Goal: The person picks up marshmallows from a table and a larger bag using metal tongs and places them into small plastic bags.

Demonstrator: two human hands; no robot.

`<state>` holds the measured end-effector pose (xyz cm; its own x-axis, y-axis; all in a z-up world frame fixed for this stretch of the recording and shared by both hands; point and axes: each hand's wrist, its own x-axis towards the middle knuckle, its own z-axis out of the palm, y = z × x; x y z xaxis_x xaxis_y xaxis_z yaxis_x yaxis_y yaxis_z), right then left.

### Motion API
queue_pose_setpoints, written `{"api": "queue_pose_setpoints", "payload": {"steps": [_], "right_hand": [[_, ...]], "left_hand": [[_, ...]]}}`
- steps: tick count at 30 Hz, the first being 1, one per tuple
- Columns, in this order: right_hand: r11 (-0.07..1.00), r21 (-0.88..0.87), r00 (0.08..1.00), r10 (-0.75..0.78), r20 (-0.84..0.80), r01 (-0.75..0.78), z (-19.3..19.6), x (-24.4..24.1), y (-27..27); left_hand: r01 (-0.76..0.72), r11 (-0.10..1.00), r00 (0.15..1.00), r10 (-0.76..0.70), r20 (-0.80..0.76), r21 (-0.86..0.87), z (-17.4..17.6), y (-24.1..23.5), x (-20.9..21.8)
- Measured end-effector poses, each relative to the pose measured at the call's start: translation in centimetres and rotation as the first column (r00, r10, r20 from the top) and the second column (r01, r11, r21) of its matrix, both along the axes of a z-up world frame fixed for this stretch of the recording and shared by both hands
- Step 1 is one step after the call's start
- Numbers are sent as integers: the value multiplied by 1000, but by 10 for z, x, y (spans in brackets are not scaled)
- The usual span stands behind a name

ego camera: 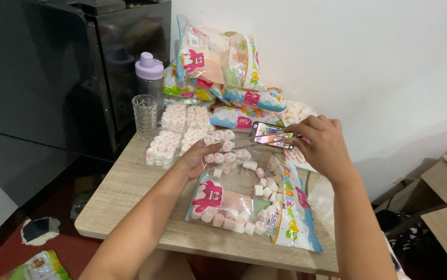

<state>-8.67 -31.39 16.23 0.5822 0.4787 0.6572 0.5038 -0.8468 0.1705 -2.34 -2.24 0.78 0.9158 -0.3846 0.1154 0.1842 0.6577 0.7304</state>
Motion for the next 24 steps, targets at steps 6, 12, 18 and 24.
{"api": "queue_pose_setpoints", "payload": {"steps": [6,12,18,24], "right_hand": [[999,-9,998,50,-43,-50,-1,-8,8],[993,11,993,117,10,-117,12,-10,-2],[995,91,998,43,54,-48,16,-7,-24],[997,21,985,75,156,-80,13,-7,6]], "left_hand": [[1,1000,1000,-1,16,15,-6,-4,1],[-62,998,998,62,3,23,11,-3,-7],[-88,995,996,86,-27,-50,-27,6,28],[-95,995,995,94,-23,-35,-24,1,20]]}}
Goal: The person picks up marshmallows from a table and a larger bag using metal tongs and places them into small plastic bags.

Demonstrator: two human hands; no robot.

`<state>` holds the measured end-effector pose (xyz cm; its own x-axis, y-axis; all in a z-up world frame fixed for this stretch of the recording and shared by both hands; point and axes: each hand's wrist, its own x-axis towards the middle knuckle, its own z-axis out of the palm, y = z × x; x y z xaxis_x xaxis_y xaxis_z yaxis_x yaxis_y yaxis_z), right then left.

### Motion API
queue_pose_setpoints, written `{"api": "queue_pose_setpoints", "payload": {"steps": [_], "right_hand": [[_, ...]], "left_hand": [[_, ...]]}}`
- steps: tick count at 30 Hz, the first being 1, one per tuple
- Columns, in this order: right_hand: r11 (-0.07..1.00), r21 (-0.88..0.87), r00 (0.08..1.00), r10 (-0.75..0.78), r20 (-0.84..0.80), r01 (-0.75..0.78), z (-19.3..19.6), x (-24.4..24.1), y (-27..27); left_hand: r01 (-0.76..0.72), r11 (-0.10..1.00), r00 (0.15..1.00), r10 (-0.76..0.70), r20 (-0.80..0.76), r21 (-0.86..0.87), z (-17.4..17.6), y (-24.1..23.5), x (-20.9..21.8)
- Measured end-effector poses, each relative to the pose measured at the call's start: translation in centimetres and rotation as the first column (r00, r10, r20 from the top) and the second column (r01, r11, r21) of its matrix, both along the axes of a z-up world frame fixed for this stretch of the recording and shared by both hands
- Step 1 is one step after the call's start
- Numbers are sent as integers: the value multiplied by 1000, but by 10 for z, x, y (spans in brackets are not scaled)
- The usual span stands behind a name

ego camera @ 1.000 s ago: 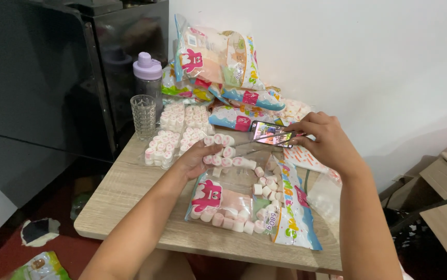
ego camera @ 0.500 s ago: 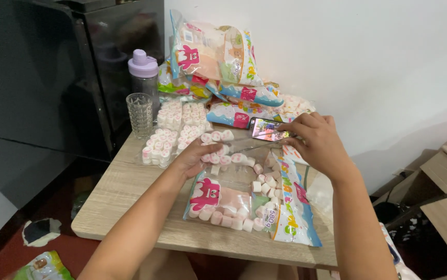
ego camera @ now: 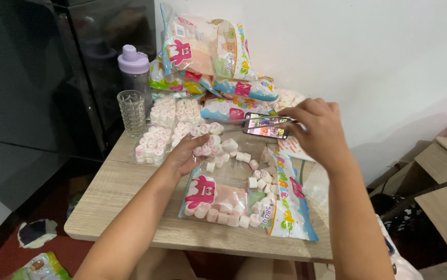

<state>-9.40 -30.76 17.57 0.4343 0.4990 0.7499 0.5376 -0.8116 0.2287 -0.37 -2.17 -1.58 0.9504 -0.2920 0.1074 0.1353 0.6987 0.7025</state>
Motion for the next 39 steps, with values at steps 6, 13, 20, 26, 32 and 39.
{"api": "queue_pose_setpoints", "payload": {"steps": [6,13,20,26,32,39], "right_hand": [[997,66,999,35,33,-37,1,1,-4],[890,448,989,130,-74,-84,-36,17,-69],[940,339,689,224,-689,33,-68,12,-62],[979,198,541,142,-829,46,-112,33,-65],[998,54,587,24,-809,33,-112,23,-57],[990,-123,631,-137,-764,66,-105,8,-46]], "left_hand": [[-28,998,999,27,-21,-47,27,2,-16],[-133,968,984,102,-147,-215,13,11,8],[-203,958,961,156,-228,-201,13,12,8],[-94,987,990,80,-114,-128,-10,27,23],[-47,999,998,47,-33,-25,-35,49,36],[-52,997,998,54,38,-52,-60,57,58]]}}
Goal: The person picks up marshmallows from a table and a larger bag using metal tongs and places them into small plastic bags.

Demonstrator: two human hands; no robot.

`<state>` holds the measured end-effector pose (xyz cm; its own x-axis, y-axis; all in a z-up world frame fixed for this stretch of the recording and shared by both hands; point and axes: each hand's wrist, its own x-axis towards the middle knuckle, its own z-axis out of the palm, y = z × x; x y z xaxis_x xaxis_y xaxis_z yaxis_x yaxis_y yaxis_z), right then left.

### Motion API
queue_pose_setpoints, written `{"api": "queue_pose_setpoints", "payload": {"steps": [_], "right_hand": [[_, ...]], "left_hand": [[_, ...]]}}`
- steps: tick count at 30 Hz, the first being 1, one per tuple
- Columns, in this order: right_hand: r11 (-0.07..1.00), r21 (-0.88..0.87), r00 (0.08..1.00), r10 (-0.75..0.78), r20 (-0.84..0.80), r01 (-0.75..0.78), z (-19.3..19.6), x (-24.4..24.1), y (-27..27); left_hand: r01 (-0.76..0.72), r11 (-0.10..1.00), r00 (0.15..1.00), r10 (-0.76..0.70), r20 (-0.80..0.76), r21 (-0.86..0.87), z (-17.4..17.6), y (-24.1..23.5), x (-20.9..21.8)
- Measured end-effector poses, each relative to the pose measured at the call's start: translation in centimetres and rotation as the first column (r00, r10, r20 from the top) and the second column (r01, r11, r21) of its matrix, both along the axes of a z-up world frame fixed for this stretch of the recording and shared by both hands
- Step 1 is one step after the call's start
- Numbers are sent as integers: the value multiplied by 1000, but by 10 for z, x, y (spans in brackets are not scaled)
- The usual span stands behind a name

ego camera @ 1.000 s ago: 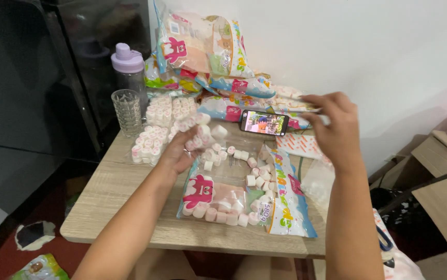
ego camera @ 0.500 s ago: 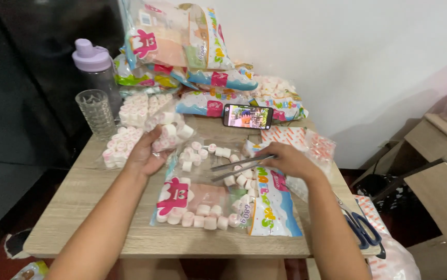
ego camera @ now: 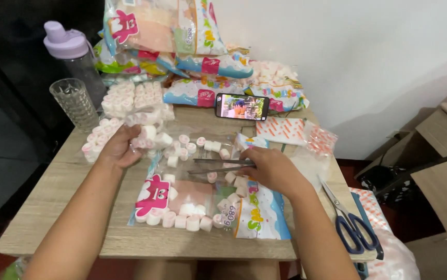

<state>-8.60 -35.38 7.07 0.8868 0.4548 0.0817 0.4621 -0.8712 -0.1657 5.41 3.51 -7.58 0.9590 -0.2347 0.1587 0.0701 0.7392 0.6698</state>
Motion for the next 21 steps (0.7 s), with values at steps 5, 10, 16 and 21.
{"api": "queue_pose_setpoints", "payload": {"steps": [5,10,16,21], "right_hand": [[1000,-11,1000,-12,-10,12,3,6,-2],[992,26,956,114,270,-126,-9,14,-17],[983,158,958,47,283,-95,-18,34,-27],[975,184,980,94,175,-126,-26,40,-24]], "left_hand": [[17,1000,1000,-17,-18,-15,23,-21,-21],[-19,999,994,14,-105,-51,49,-35,-47],[-131,991,965,123,-234,-22,72,-61,-67],[-70,991,975,43,-219,-114,54,-70,-68]]}}
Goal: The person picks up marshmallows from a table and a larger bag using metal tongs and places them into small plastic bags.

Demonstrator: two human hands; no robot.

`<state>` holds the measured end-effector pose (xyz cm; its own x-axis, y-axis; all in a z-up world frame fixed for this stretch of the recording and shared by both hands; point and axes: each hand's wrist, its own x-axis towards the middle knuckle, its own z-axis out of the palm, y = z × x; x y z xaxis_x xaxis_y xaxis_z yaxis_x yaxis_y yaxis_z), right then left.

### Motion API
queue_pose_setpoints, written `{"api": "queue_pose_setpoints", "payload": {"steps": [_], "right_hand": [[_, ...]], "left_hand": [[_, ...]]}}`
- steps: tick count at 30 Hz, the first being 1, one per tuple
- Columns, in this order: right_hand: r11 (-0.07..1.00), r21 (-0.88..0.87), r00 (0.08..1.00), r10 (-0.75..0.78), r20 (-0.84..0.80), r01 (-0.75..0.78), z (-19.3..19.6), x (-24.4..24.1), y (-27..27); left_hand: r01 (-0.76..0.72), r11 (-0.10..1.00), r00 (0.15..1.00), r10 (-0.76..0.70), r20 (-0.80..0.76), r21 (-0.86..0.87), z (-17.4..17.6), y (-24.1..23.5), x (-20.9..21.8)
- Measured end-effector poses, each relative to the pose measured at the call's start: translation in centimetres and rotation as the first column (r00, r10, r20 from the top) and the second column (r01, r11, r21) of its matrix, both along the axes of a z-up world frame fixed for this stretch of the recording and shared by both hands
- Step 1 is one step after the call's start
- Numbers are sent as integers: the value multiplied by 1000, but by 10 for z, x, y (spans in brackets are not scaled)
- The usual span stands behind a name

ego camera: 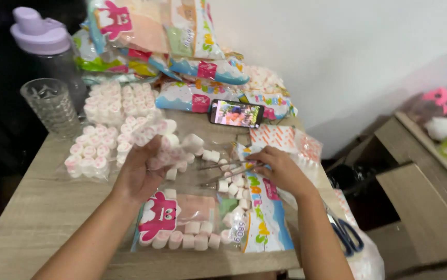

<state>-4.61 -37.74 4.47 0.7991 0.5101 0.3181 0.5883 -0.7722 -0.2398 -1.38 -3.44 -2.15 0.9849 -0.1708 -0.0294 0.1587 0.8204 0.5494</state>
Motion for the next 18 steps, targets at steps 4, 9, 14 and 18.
{"api": "queue_pose_setpoints", "payload": {"steps": [4,9,14,18], "right_hand": [[1000,7,1000,-11,4,11,-4,-4,-3],[999,-43,996,-14,83,18,8,-11,-4],[986,-144,989,-63,134,82,11,-13,-3],[960,-244,980,-100,172,141,12,-20,6]], "left_hand": [[-25,997,1000,25,0,74,-14,-3,2],[-54,996,998,53,18,69,-30,0,12],[-37,997,999,39,-28,69,38,0,-8],[-3,1000,995,3,-104,-1,7,16,10]]}}
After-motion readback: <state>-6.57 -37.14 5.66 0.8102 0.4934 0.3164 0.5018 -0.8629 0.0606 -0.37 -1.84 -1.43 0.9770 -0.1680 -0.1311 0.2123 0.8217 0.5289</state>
